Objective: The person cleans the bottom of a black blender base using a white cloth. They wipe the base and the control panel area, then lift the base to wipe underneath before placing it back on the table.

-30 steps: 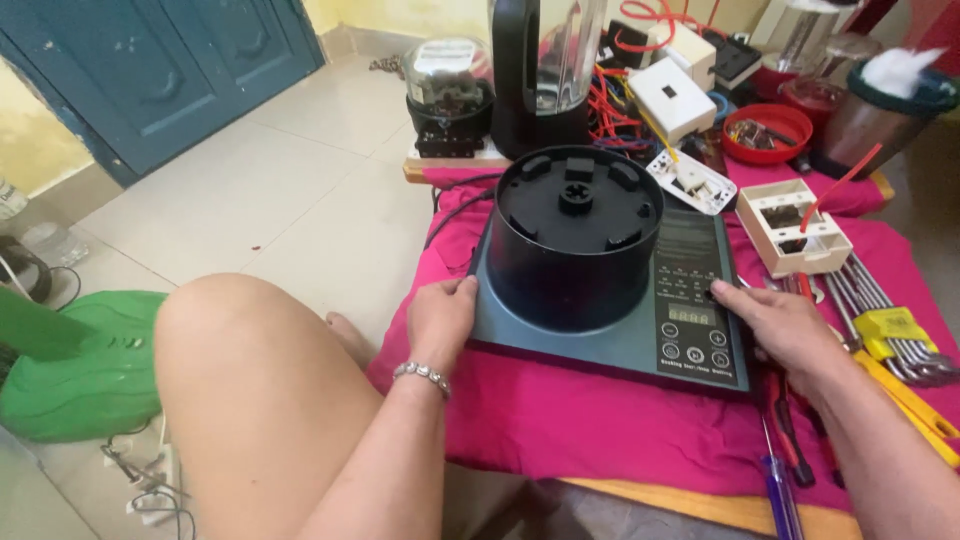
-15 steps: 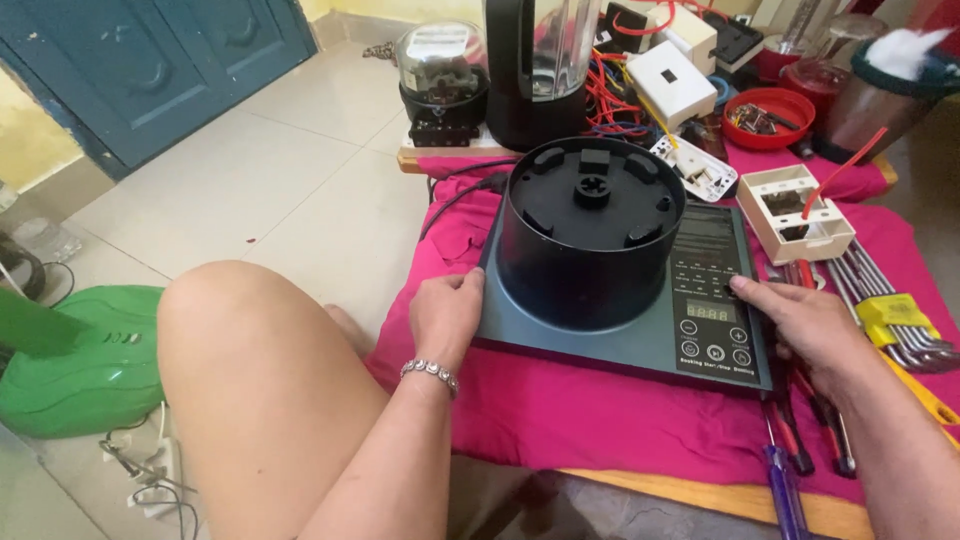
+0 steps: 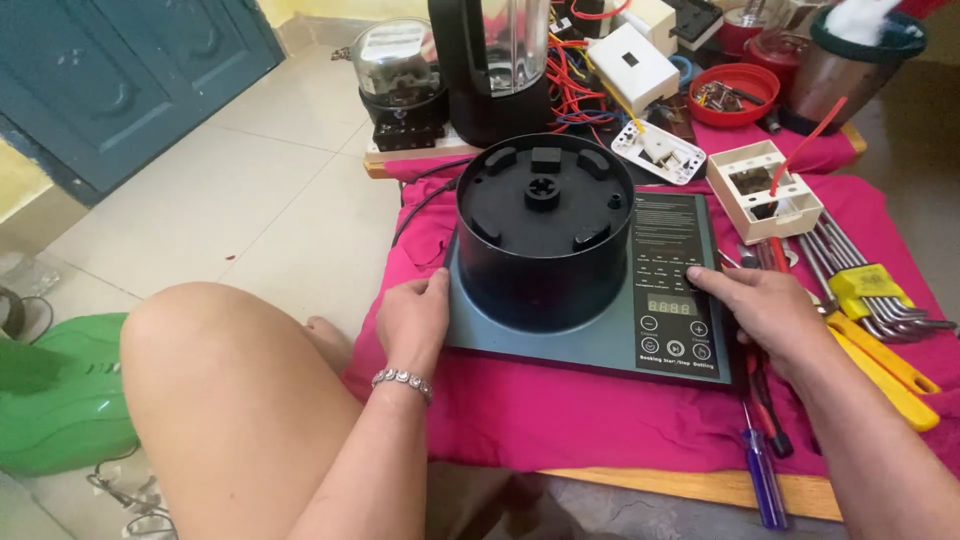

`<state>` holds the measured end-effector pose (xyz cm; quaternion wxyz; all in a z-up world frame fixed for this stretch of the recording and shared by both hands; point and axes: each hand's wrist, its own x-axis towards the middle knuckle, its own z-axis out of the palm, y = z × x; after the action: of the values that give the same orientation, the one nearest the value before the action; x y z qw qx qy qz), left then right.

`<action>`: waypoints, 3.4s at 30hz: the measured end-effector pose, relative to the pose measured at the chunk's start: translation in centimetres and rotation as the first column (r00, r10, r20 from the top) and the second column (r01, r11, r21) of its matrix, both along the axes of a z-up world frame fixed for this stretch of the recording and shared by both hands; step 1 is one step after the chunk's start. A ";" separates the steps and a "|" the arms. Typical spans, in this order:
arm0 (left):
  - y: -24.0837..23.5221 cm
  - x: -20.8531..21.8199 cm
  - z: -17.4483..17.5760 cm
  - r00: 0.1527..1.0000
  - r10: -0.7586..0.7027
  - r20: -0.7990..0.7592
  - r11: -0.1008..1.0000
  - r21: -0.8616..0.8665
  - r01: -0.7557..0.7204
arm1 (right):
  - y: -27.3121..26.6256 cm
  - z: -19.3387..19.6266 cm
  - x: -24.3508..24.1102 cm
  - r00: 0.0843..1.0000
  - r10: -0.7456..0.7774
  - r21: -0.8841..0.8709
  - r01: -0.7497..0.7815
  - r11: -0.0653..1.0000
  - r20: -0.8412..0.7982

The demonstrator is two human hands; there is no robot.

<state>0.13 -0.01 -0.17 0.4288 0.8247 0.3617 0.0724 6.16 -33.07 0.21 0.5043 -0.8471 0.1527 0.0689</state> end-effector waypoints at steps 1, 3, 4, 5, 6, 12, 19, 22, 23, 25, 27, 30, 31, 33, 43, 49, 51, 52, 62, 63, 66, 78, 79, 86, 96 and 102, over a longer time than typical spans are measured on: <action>0.0 0.1 -0.1 1.000 -0.008 -0.010 0.999 0.033 0.008 | 0.2 0.2 -0.1 1.000 -0.006 -0.001 0.006 1.000 -0.012; -0.1 0.4 -0.2 1.000 -0.024 -0.020 0.997 0.070 0.026 | 0.2 0.4 -0.1 1.000 -0.020 0.003 0.020 1.000 -0.023; -0.3 0.6 -0.2 0.998 -0.037 -0.040 0.995 0.092 0.041 | 0.1 0.3 -0.1 1.000 -0.012 -0.001 0.012 1.000 -0.016; -0.4 0.7 -0.2 0.997 -0.050 -0.061 0.992 0.115 0.056 | 0.0 0.2 -0.1 1.000 -0.004 -0.006 0.004 1.000 -0.008; -0.5 0.9 -0.6 0.997 -0.055 -0.062 0.991 0.116 0.062 | 0.0 0.2 -0.1 1.000 -0.009 -0.005 0.009 1.000 -0.009; -0.8 1.1 -1.0 0.999 -0.025 0.021 0.997 0.070 0.023 | 0.2 0.0 -0.2 0.999 -0.036 -0.029 0.037 0.999 0.010; -1.0 0.6 -0.8 0.999 -0.047 -0.005 0.996 0.074 0.048 | 0.6 0.9 -0.9 0.999 -0.043 -0.142 0.045 0.989 0.019; -1.1 0.7 -0.6 0.999 -0.046 -0.001 0.997 0.068 0.046 | 0.5 0.7 -0.8 0.999 -0.042 -0.139 0.046 0.989 0.031; -1.2 0.7 -0.5 0.999 -0.042 -0.005 0.997 0.065 0.042 | 0.3 0.5 -0.7 0.999 -0.033 -0.157 0.039 0.987 0.041; -1.3 0.9 -0.7 0.999 -0.047 -0.005 0.996 0.070 0.047 | 0.5 0.7 -0.9 0.998 -0.044 -0.123 0.048 0.991 0.036; -1.3 1.2 -1.2 0.999 -0.052 0.000 0.996 0.074 0.052 | 0.6 0.9 -1.0 0.998 -0.055 -0.090 0.058 0.994 0.036; -1.4 1.7 -1.8 0.999 -0.032 0.014 0.993 0.113 0.030 | 0.5 1.0 -1.0 0.999 -0.053 -0.106 0.054 0.993 0.009; -1.5 1.8 -1.7 0.999 -0.026 0.023 0.995 0.100 0.023 | 0.5 1.0 -1.1 0.998 -0.061 -0.084 0.062 0.995 0.015; -1.6 1.8 -1.7 0.999 -0.011 0.036 0.996 0.085 0.008 | 0.5 0.8 -1.0 0.998 -0.060 -0.064 0.061 0.996 0.024; -2.2 1.8 -1.1 1.000 -0.003 0.007 0.998 0.056 0.002 | 0.4 0.6 -0.9 0.999 -0.048 -0.113 0.050 0.992 0.026; -2.0 1.8 -1.2 1.000 -0.017 0.004 0.999 0.031 0.017 | 0.3 0.4 -0.8 0.998 -0.066 -0.070 0.067 0.995 0.018; -2.0 1.9 -1.3 1.000 -0.023 0.013 0.999 0.042 0.022 | 0.3 0.4 -0.8 0.998 -0.060 -0.104 0.062 0.993 0.021; -2.0 1.9 -1.3 1.000 -0.017 0.004 0.999 0.038 0.017 | 0.3 0.5 -0.9 0.998 -0.056 -0.106 0.059 0.993 0.024; -2.7 1.1 -0.9 0.999 -0.004 0.039 0.992 0.130 -0.001 | 0.2 0.6 -1.1 0.998 -0.050 -0.121 0.053 0.991 0.032; -2.7 0.9 -0.8 0.999 -0.007 0.043 0.991 0.133 0.002 | -0.3 -1.1 -0.4 0.998 -0.053 -0.118 0.057 0.991 0.036; -2.8 0.4 -0.1 0.999 -0.051 0.007 0.994 0.095 0.050 | -1.8 -4.8 1.2 0.984 -0.074 -0.158 0.100 0.982 0.162; 1.9 6.7 1.6 0.992 -0.113 -0.063 0.991 0.061 0.117 | 1.3 3.7 6.8 0.848 -0.034 -0.264 0.202 0.943 0.528; 2.0 7.6 1.9 0.981 -0.185 -0.057 0.982 0.033 0.187 | 1.7 4.1 7.9 0.840 -0.007 -0.254 0.173 0.952 0.543; 3.0 11.1 3.5 0.902 -0.340 -0.265 0.918 0.116 0.379 | 2.1 2.7 23.0 0.671 0.331 -0.418 -0.033 0.908 0.664; 0.7 12.5 1.8 0.988 -0.154 -0.010 0.988 0.026 0.154 | 4.4 2.1 39.6 0.650 0.399 -0.569 0.064 0.820 0.647; 0.6 12.7 1.5 0.990 -0.141 0.005 0.990 0.031 0.141 | 4.1 -0.2 42.9 0.748 0.146 -0.478 0.250 0.842 0.648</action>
<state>12.81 0.58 1.30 0.4216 0.8543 0.2998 0.0504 49.07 -28.93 0.02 0.2690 -0.9166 0.0017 -0.2957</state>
